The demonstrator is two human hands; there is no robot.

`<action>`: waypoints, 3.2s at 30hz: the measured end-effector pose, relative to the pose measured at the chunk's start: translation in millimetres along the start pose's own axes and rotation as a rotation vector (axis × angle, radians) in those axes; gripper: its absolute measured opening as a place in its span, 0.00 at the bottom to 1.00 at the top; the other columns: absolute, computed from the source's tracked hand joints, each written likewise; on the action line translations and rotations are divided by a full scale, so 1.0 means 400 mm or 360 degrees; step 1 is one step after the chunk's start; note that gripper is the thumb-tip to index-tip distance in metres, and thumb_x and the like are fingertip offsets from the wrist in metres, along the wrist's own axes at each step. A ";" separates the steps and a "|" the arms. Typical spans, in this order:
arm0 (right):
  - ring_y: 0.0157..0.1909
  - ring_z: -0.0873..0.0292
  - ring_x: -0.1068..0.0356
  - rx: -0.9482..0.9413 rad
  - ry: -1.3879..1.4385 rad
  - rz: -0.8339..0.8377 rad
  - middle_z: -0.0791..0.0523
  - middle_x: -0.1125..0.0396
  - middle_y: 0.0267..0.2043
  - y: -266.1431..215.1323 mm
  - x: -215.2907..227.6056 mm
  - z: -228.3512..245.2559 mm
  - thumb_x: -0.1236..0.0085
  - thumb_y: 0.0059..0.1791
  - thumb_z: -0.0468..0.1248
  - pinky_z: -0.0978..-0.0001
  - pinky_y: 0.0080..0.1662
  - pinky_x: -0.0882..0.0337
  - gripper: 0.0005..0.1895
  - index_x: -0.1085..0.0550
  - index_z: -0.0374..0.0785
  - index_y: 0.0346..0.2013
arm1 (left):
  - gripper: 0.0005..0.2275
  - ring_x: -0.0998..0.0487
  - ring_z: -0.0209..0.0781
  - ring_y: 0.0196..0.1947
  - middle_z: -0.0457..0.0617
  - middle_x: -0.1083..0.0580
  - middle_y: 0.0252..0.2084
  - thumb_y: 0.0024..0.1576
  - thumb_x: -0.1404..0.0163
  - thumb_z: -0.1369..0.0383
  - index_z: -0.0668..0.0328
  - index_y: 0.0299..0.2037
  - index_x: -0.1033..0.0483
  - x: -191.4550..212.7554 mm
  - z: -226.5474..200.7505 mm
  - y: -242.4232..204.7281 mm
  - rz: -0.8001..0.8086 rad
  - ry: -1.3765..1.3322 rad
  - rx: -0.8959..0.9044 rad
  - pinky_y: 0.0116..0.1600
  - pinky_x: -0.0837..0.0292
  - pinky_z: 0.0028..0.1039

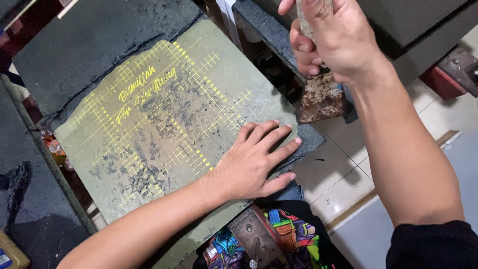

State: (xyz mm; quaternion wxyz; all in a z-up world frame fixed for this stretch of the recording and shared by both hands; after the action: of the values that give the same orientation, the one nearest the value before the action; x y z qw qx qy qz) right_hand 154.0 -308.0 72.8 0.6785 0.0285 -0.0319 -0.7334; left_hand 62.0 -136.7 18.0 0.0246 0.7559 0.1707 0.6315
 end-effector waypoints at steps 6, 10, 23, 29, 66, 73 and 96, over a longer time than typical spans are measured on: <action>0.18 0.70 0.54 -0.0157 0.0054 -0.0115 0.62 0.51 0.22 0.009 0.007 -0.004 0.52 0.46 0.67 0.77 0.21 0.47 0.29 0.33 0.48 0.44 | 0.26 0.34 0.56 0.66 0.54 0.32 0.65 0.59 0.53 0.47 0.52 0.63 0.28 -0.007 0.003 -0.002 0.0011 -0.0005 -0.0001 0.63 0.41 0.50; 0.19 0.70 0.52 -0.0251 0.0053 -0.0148 0.62 0.51 0.23 0.013 0.010 -0.024 0.54 0.46 0.67 0.78 0.21 0.47 0.29 0.33 0.48 0.44 | 0.26 0.35 0.58 0.66 0.56 0.33 0.66 0.60 0.55 0.47 0.52 0.62 0.27 -0.010 -0.001 -0.008 0.0019 -0.0032 0.0001 0.63 0.42 0.51; 0.19 0.73 0.58 -0.0056 0.0619 -0.0251 0.67 0.52 0.19 0.013 0.129 -0.087 0.64 0.51 0.48 0.80 0.24 0.52 0.15 0.38 0.50 0.22 | 0.24 0.36 0.56 0.67 0.57 0.31 0.62 0.60 0.54 0.53 0.61 0.61 0.33 -0.001 0.011 -0.007 -0.0003 -0.0092 0.0104 0.66 0.43 0.50; 0.15 0.70 0.52 -0.0021 0.0639 -0.0407 0.60 0.47 0.21 -0.003 0.040 -0.075 0.44 0.39 0.69 0.76 0.20 0.45 0.38 0.32 0.41 0.46 | 0.29 0.31 0.59 0.59 0.62 0.31 0.56 0.59 0.53 0.54 0.70 0.65 0.38 0.009 0.020 -0.008 -0.0118 -0.0065 0.0170 0.61 0.39 0.48; 0.13 0.70 0.54 -0.0283 0.0670 -0.0406 0.61 0.49 0.17 -0.021 -0.004 -0.095 0.51 0.39 0.69 0.78 0.17 0.49 0.32 0.34 0.46 0.39 | 0.18 0.36 0.43 0.40 0.41 0.28 0.29 0.62 0.55 0.48 0.51 0.28 0.34 -0.040 0.157 0.100 0.0134 -0.0527 0.0367 0.44 0.45 0.38; 0.16 0.71 0.51 -0.0113 0.0582 -0.0304 0.62 0.47 0.19 -0.004 0.032 -0.019 0.53 0.52 0.55 0.77 0.20 0.47 0.20 0.36 0.43 0.29 | 0.14 0.33 0.44 0.37 0.42 0.29 0.31 0.64 0.53 0.55 0.51 0.30 0.36 -0.015 0.162 0.154 0.0083 -0.0793 0.0429 0.45 0.41 0.37; 0.17 0.69 0.53 -0.0004 0.0333 -0.0205 0.62 0.49 0.22 -0.040 0.057 -0.053 0.45 0.50 0.61 0.76 0.21 0.48 0.26 0.33 0.43 0.43 | 0.17 0.39 0.41 0.34 0.40 0.29 0.26 0.64 0.57 0.51 0.49 0.28 0.37 -0.068 0.136 0.187 0.0082 -0.0572 0.0171 0.43 0.48 0.35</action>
State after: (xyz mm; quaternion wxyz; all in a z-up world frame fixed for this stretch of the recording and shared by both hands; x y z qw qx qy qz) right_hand 138.0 -329.7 50.4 0.6295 0.1060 0.0419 -0.7686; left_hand 127.7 -205.3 0.3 -0.0019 0.8609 0.1778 0.4766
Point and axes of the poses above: each hand's wrist, its own y-axis towards the middle knuckle, its own x-axis out of the back of the hand, z = x × y, the point moved 8 cm from there along y, towards the middle knuckle
